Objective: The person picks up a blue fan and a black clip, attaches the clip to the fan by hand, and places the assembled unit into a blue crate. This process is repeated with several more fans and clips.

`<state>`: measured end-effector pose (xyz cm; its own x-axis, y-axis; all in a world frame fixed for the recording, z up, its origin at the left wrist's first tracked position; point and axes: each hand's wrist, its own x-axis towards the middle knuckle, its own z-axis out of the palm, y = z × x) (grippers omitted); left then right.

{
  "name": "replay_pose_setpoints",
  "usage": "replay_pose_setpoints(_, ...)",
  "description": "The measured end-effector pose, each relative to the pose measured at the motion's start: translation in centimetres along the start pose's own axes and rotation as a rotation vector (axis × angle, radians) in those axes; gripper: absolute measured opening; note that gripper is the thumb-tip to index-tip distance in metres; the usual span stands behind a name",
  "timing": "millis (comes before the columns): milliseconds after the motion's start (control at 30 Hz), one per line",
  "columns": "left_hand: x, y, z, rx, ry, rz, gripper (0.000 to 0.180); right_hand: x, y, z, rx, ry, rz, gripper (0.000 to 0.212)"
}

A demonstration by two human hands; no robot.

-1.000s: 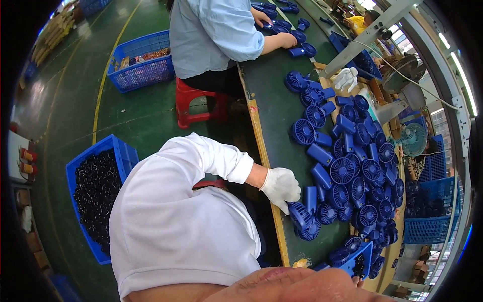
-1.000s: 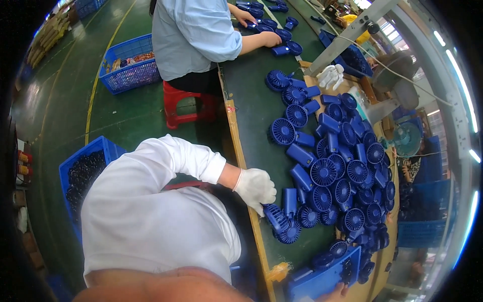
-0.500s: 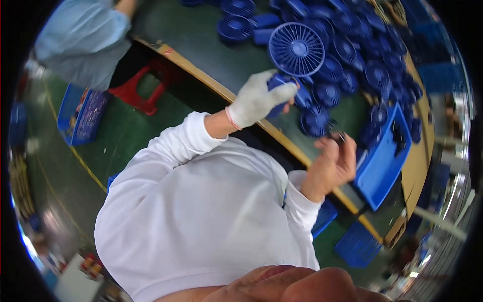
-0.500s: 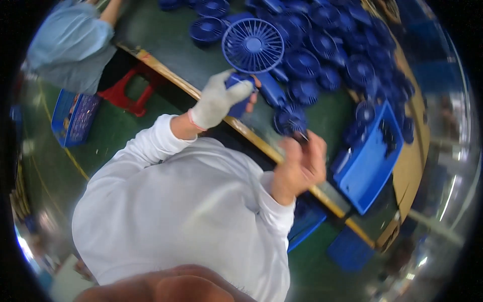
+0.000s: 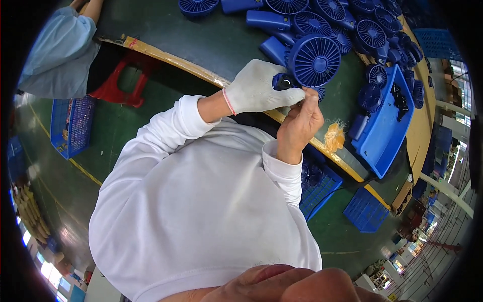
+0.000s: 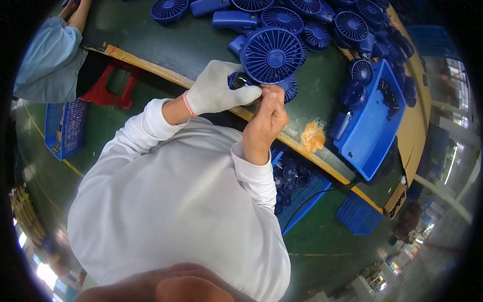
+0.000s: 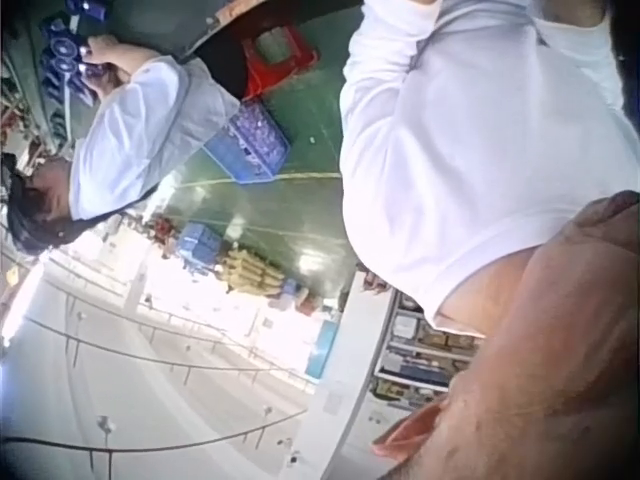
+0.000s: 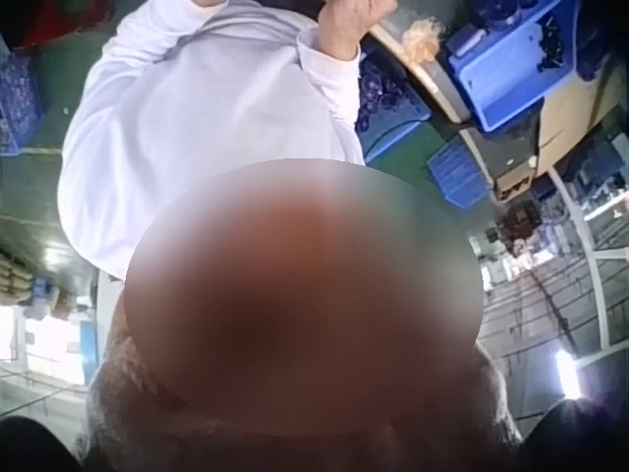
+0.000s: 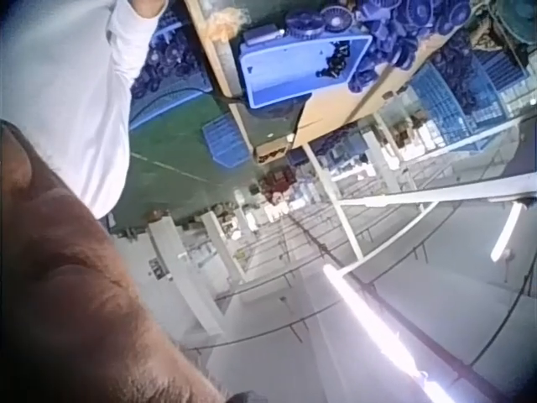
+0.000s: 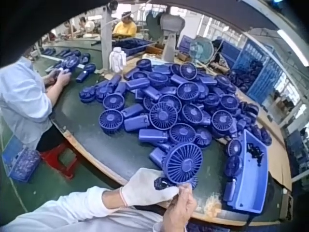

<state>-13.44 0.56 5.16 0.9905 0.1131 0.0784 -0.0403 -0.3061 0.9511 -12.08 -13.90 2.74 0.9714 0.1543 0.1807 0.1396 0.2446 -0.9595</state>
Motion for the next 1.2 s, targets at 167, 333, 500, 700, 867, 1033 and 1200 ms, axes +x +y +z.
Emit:
replay_pose_setpoints(167, -0.1, -0.4, 0.9, 0.034, 0.017, 0.063, 0.031, 0.4, 0.4, 0.2, -0.042, -0.055, 0.098, 0.054)
replay_pose_setpoints(333, -0.7, -0.7, 2.0, -0.592, -0.248, 0.102, 0.031, 0.6, -0.4, -1.3, 0.131, -0.115, 0.327, 0.049)
replay_pose_setpoints(500, -1.5, -0.2, 2.7, -0.302, -0.134, 0.085, 0.046, 0.4, -2.8, 0.1, -0.079, 0.041, 0.142, 0.027)
replay_pose_setpoints(700, 0.9, -1.2, 3.7, 0.125, -0.030, 0.424, 0.031, 3.3, -6.2, -4.2, -0.433, -0.042, -0.084, 0.032)
replay_pose_setpoints(867, 3.8, -1.0, 2.0, 0.763, 0.080, 0.609, 0.045, 7.6, -6.7, -10.9, -1.189, 0.135, -0.188, 0.029)
replay_pose_setpoints(1033, 5.4, -0.2, 1.6, 1.037, -0.128, 0.554, 0.056, 9.5, -5.7, -13.5, -1.755, 0.100, -0.151, 0.030)
replay_pose_setpoints(1200, 6.0, -1.6, 0.6, 0.954, -0.137, 0.622, 0.043, 10.2, -7.7, -16.7, -1.624, 0.098, -0.137, 0.029)
